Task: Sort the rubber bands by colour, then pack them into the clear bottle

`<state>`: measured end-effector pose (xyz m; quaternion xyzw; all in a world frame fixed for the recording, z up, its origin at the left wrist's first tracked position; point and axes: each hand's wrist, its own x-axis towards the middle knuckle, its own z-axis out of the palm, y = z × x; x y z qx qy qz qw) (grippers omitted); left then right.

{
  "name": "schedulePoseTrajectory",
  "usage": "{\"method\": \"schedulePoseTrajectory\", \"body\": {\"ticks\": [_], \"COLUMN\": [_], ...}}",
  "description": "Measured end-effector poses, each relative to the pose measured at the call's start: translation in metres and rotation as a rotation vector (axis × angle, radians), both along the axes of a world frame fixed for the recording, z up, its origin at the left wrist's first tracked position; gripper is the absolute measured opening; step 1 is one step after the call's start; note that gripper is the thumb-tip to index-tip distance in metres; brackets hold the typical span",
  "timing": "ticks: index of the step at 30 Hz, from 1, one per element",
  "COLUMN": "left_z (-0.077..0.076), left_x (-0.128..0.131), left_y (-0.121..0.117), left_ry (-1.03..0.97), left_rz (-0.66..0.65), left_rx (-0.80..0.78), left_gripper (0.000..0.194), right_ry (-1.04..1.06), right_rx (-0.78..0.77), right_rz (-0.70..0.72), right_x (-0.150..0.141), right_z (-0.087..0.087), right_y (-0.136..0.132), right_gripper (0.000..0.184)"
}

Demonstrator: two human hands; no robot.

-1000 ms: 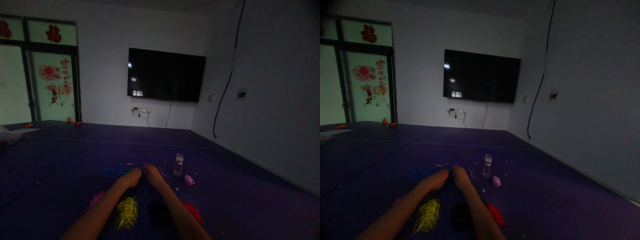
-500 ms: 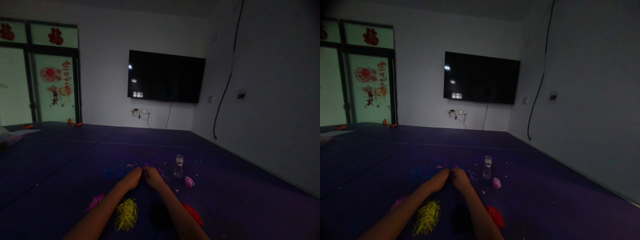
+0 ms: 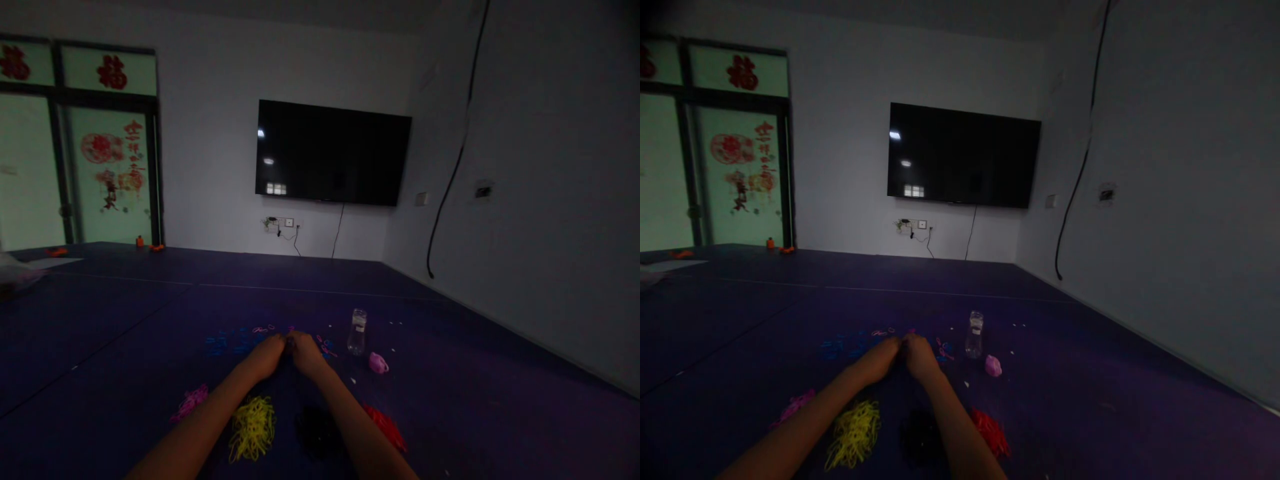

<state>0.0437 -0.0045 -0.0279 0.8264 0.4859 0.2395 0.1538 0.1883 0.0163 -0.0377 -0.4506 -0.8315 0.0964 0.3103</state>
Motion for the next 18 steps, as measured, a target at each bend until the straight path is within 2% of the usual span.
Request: {"method": "schedulePoseTrajectory", "body": {"ticks": [3,6,10,14,18], "left_z": [0.005,0.010,0.010,0.010,0.013], "left_x": [-0.001,-0.001,0.003,0.007,0.005], "left_y": [0.002,0.006,0.011,0.011,0.013], "left_ry": [-0.096,-0.241,-0.522,-0.808,-1.009], "left_rz": [0.051,0.119,0.181,0.178,0.184], "left_rx": [-0.039,-0.113,-0.306,-0.518,-0.662], "left_gripper": [0.021,0.016,0.016,0.010,0.008], "right_ry": [0.088,0.190,0.348,0.465,0.556], "right_rx": [0.028,0.008,-0.050,-0.111,-0.174], "right_rz": [-0.014,-0.042,-0.053,-0.048,-0.022], "right_x": [0.002,0.004,0.004,0.000,-0.002], "right_z": [0.000,-0.001,-0.003,-0.002,0.002], "right_y": [0.003,0.006,0.009,0.009,0.007], "right_gripper": [0.041,0.039,0.035,0.032,0.028]}}
